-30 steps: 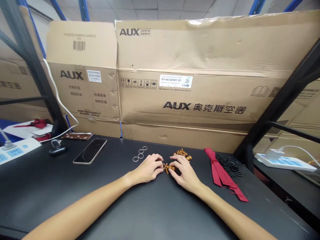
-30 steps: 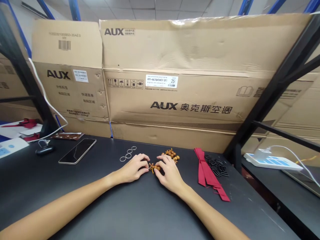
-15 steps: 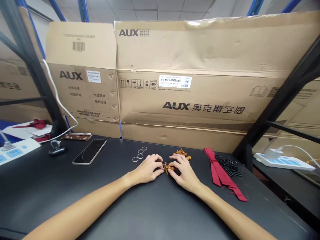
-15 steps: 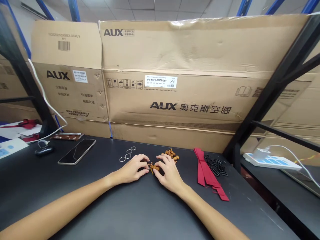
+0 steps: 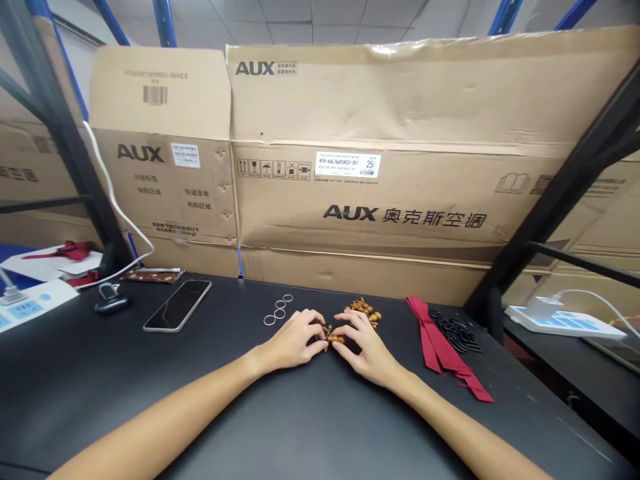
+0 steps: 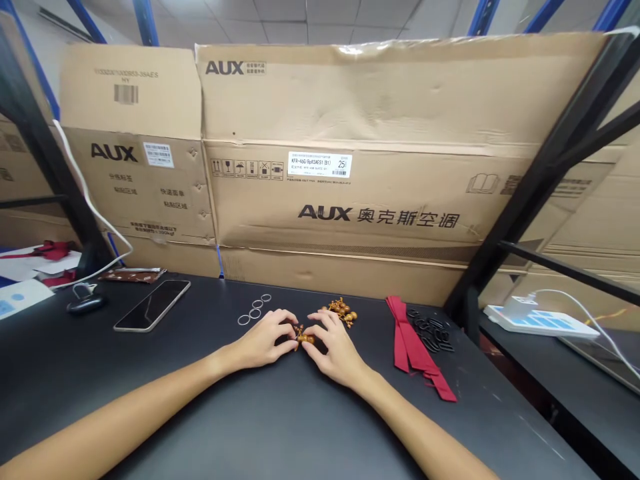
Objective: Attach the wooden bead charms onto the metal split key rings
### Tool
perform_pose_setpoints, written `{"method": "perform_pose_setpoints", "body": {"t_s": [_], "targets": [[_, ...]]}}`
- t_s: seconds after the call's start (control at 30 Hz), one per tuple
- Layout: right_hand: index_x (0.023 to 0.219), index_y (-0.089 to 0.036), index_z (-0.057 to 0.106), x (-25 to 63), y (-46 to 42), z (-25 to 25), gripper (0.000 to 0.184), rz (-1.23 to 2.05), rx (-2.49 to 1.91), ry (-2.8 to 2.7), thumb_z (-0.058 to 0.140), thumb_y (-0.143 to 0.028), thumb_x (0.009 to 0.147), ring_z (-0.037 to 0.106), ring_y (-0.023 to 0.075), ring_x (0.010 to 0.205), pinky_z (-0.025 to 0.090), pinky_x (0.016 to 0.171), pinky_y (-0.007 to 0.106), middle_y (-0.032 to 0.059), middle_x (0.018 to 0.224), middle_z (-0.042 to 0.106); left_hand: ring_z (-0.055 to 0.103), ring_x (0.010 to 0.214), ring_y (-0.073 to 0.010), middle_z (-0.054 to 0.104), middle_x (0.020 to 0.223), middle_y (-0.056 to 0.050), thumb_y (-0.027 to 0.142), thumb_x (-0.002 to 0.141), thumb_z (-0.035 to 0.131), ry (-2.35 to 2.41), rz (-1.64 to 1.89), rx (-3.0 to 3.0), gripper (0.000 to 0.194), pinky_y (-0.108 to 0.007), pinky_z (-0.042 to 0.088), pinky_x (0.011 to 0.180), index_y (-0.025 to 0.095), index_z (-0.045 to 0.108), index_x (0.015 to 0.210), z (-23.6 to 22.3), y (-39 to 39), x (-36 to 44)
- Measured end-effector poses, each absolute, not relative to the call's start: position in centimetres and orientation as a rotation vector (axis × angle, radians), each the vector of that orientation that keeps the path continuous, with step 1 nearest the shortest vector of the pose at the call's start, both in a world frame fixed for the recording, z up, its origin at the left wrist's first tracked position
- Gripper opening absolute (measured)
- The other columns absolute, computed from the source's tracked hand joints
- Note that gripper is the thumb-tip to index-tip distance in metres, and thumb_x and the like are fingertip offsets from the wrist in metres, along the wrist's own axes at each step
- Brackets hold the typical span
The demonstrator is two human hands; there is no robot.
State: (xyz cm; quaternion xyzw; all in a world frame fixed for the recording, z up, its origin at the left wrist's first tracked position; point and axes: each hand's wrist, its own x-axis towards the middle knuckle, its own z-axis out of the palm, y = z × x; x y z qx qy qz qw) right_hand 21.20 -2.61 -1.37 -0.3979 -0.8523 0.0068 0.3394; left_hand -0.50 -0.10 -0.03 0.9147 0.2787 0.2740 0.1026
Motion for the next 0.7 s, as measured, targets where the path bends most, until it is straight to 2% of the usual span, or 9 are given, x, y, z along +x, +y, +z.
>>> {"method": "perform_pose_setpoints", "body": {"t_s": [0.13,0.37,0.53,0.7], "targets": [[0.093,-0.024,0.066,21.1,-2.5,-1.4,0.013,0.003,-1.043,-2.209,0.056,-0.029,0.088,0.047,0.0271,0.117,0.039,0.102,0.05,0.0089,0.118,0.058,0.053,0.103,-0.0198,0.056,0.112,-0.005,0.024,0.092,0.052,0.817,0.795,2.732,0.015,-0.036,0.041,0.095,0.02,0.066,0.089,-0.2,0.2,-0.6],[0.085,-0.021,0.066,21.4,-1.7,-2.3,0.014,-0.094,-1.183,-2.064,0.055,-0.029,0.087,0.051,0.029,0.111,0.043,0.095,0.051,0.011,0.108,0.06,0.053,0.104,-0.0199,0.056,0.113,-0.005,0.026,0.091,0.054,0.801,0.795,2.725,0.014,-0.036,0.04,0.096,0.021,0.067,0.087,-0.3,0.3,-0.6],[0.089,-0.021,0.065,21.4,-2.0,-2.0,0.011,-0.008,-1.12,-2.123,0.056,-0.027,0.087,0.048,0.0271,0.115,0.041,0.099,0.049,0.01,0.115,0.058,0.053,0.105,-0.0203,0.056,0.113,-0.006,0.03,0.087,0.06,0.816,0.805,2.691,0.012,-0.036,0.041,0.096,0.02,0.065,0.09,0.0,-0.1,-0.5],[0.093,-0.023,0.066,21.2,-2.6,-1.4,0.012,0.05,-1.016,-2.219,0.056,-0.028,0.088,0.047,0.0262,0.116,0.04,0.102,0.049,0.0092,0.119,0.056,0.053,0.105,-0.0203,0.056,0.112,-0.005,0.029,0.088,0.059,0.802,0.796,2.692,0.011,-0.035,0.042,0.095,0.02,0.065,0.089,-0.1,0.0,-0.5]]}}
